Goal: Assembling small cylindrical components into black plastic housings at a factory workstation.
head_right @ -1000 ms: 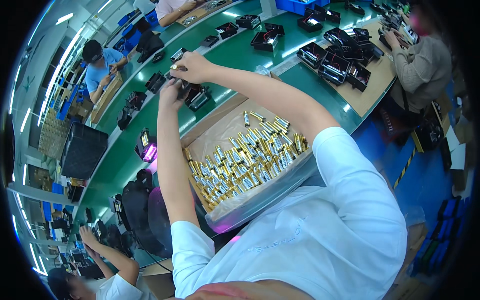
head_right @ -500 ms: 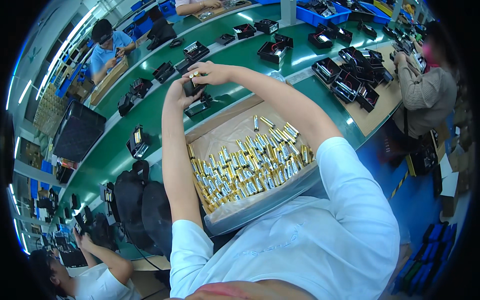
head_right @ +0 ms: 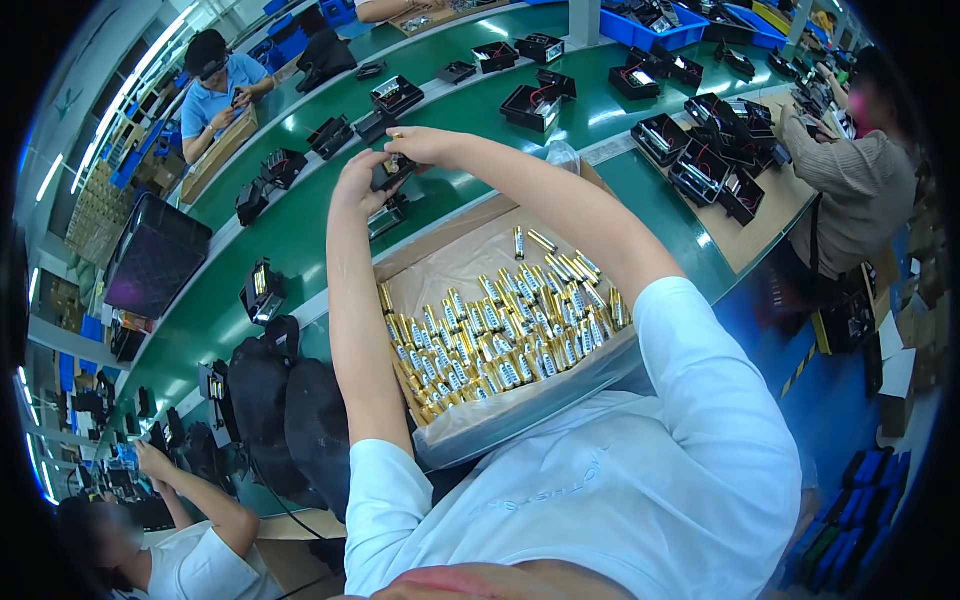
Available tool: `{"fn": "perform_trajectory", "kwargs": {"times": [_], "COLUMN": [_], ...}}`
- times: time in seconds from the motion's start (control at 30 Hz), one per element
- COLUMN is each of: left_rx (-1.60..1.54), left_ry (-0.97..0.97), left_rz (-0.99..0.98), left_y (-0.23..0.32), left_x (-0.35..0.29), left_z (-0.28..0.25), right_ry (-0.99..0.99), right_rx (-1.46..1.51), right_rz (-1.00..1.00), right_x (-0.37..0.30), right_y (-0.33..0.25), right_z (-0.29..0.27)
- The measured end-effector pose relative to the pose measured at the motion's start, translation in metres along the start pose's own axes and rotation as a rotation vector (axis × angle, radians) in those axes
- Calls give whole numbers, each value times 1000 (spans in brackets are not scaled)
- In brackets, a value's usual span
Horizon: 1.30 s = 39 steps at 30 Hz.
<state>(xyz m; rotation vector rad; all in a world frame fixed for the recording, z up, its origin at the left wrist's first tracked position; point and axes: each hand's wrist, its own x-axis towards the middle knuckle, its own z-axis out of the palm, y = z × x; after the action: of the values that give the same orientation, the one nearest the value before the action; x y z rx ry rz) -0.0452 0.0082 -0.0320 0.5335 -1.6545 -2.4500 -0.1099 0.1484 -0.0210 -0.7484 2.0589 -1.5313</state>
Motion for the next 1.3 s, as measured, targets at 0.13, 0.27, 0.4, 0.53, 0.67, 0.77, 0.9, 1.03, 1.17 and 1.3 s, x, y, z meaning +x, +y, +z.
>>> {"fn": "perform_trajectory", "kwargs": {"times": [0.13,0.27,0.4,0.53,0.67,0.77,0.9,1.03,1.17,1.3], "left_rx": [51,172,379,381,489,650,1128,1341,1649,1234], "left_ry": [-29,-60,41,46,98,200,275,350,574,371], "left_rz": [42,101,245,266,216,223,432,348,300,610], "left_y": [0,0,-1,2,9,16,30,32,43,45], "left_x": [-5,-5,3,2,-9,-8,-27,-31,-47,-34], "left_z": [-3,-12,-19,-23,-22,-44,-35,-34,-15,-21], "right_ry": [12,-63,16,61,59,13,589,632,486,419], "right_rx": [24,170,203,331,484,-189,-768,-1124,-1319,-1497], "right_rz": [123,201,181,171,161,71,-261,77,30,-223], "right_x": [2,9,22,14,-14,-37,-21,-38,-43,-49], "right_y": [-6,-4,5,6,8,-13,23,39,33,-1], "right_z": [5,10,27,38,31,0,-92,-134,-137,-102]}}
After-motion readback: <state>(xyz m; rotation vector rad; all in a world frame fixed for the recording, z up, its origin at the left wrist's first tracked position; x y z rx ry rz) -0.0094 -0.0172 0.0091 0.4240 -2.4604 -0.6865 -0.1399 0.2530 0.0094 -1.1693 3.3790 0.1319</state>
